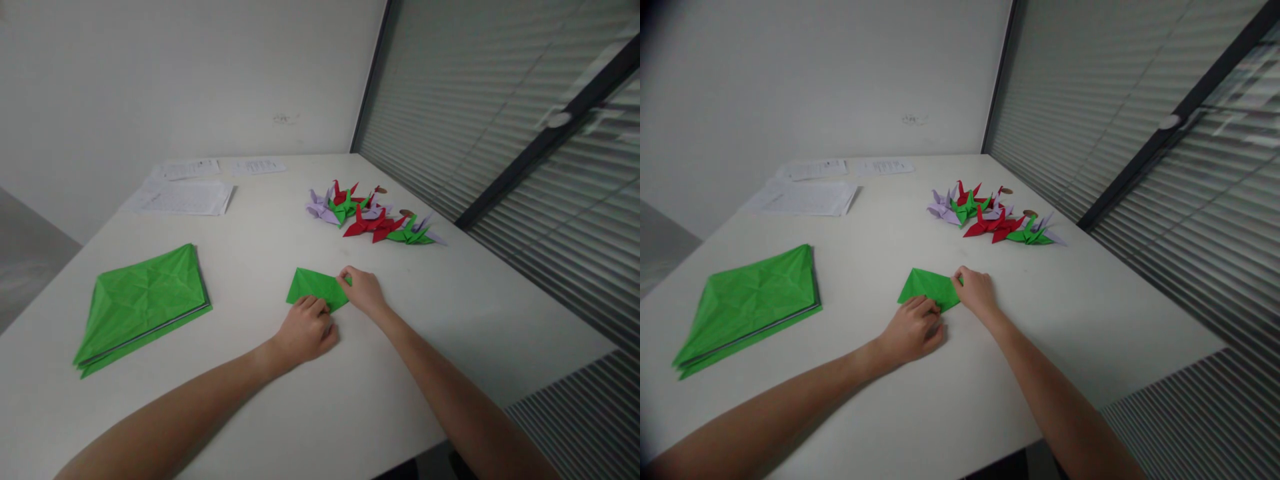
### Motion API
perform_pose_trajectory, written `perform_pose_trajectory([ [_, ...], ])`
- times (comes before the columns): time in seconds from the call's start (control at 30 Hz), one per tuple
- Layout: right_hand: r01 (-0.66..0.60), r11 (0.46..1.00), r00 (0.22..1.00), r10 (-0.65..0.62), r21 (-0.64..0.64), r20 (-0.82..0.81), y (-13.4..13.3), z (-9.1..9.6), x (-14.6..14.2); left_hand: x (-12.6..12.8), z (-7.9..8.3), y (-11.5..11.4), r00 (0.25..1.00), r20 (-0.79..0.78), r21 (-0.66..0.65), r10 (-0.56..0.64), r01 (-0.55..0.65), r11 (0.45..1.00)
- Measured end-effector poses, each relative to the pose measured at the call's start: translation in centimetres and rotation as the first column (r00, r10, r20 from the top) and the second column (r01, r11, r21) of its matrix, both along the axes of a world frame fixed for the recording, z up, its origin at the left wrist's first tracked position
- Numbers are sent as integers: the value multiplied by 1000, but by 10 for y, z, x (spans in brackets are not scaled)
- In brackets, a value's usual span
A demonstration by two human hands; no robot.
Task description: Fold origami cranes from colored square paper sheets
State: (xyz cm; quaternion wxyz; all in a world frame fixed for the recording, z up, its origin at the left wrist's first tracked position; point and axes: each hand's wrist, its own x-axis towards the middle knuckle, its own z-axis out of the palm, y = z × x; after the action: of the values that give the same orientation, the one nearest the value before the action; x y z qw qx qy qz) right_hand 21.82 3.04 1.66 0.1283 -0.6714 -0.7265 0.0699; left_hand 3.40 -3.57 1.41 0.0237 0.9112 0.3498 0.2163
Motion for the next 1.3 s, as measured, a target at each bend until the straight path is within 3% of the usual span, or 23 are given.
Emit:
perform_pose_trajectory([
  [0.9,29,999,1000,-29,-23,10,1,1,-2,0,0,0,999,44,0,-8,8,1000],
  [1.07,37,998,999,-37,-46,14,1,2,-3,0,1,2,998,58,-102,18,-12,995],
  [1.3,32,998,999,-31,-57,23,1,3,-3,-10,1,18,974,208,-303,91,-24,953],
])
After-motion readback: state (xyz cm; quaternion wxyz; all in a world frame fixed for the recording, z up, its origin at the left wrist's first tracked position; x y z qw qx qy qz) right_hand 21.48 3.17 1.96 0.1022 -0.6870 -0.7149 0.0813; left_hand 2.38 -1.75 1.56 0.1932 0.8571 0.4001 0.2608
